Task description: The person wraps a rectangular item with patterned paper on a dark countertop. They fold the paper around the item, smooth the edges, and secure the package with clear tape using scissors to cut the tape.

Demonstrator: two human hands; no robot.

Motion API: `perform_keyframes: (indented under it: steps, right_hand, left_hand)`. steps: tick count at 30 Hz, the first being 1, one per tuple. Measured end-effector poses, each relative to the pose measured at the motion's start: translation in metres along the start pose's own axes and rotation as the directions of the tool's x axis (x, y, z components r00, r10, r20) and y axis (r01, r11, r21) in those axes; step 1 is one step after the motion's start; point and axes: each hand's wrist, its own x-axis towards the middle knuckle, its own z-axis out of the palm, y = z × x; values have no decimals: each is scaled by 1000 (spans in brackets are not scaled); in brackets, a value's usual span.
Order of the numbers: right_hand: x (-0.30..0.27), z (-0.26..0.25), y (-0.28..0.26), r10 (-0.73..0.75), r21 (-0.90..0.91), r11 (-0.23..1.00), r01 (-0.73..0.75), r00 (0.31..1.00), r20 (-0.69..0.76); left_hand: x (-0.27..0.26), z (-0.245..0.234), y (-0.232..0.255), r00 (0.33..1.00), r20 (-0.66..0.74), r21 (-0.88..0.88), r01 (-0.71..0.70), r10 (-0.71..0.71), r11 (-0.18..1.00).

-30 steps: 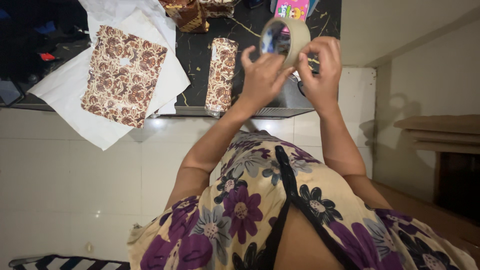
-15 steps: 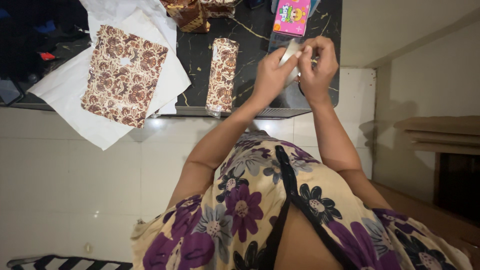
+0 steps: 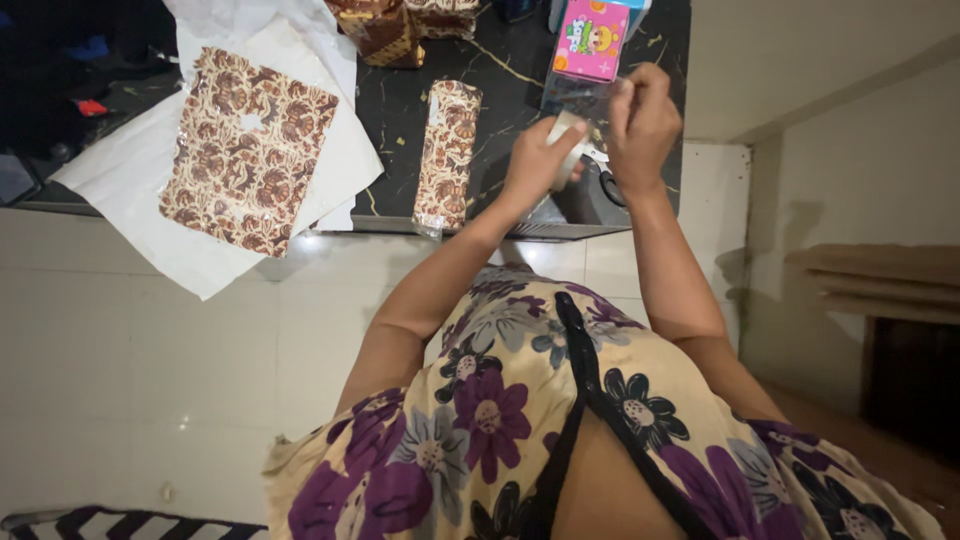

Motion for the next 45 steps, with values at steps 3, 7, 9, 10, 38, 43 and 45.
perform_keyframes:
  steps: [3,7,9,10,38,43,45]
  right_hand:
    - [8,12,20,45,5,999,-45,997,56]
    - [30,28,57,129,116,981,-152,974,189]
    - [37,34,72,98,1,995,-101,969,227]
    - [38,36,78,84,-54,996,-73,965,248]
    - [-134,-7,144,560,-614,753,-235,718,412]
    - [-142,-37,149,562,-621,756,-206,691,455]
    - [-141,-57,152,582,-558,777,-292,672,459]
  left_hand:
    - [14,-9,-29,998,-10,-40,54,-54,998]
    - [31,-16,-61,998,0,-50,59,-59,997]
    - [36,-16,-74,999,12,-83,53,-52,995]
    - [40,-16,-79,998,21,-115,55,-53,992]
    - [83,-29,-84,986,-35,-186,151,-161,971]
    - [84,-34,-80,996,39,-170,84,-78,982]
    - [82,-34,-77,998,31,-166,61,-56,984]
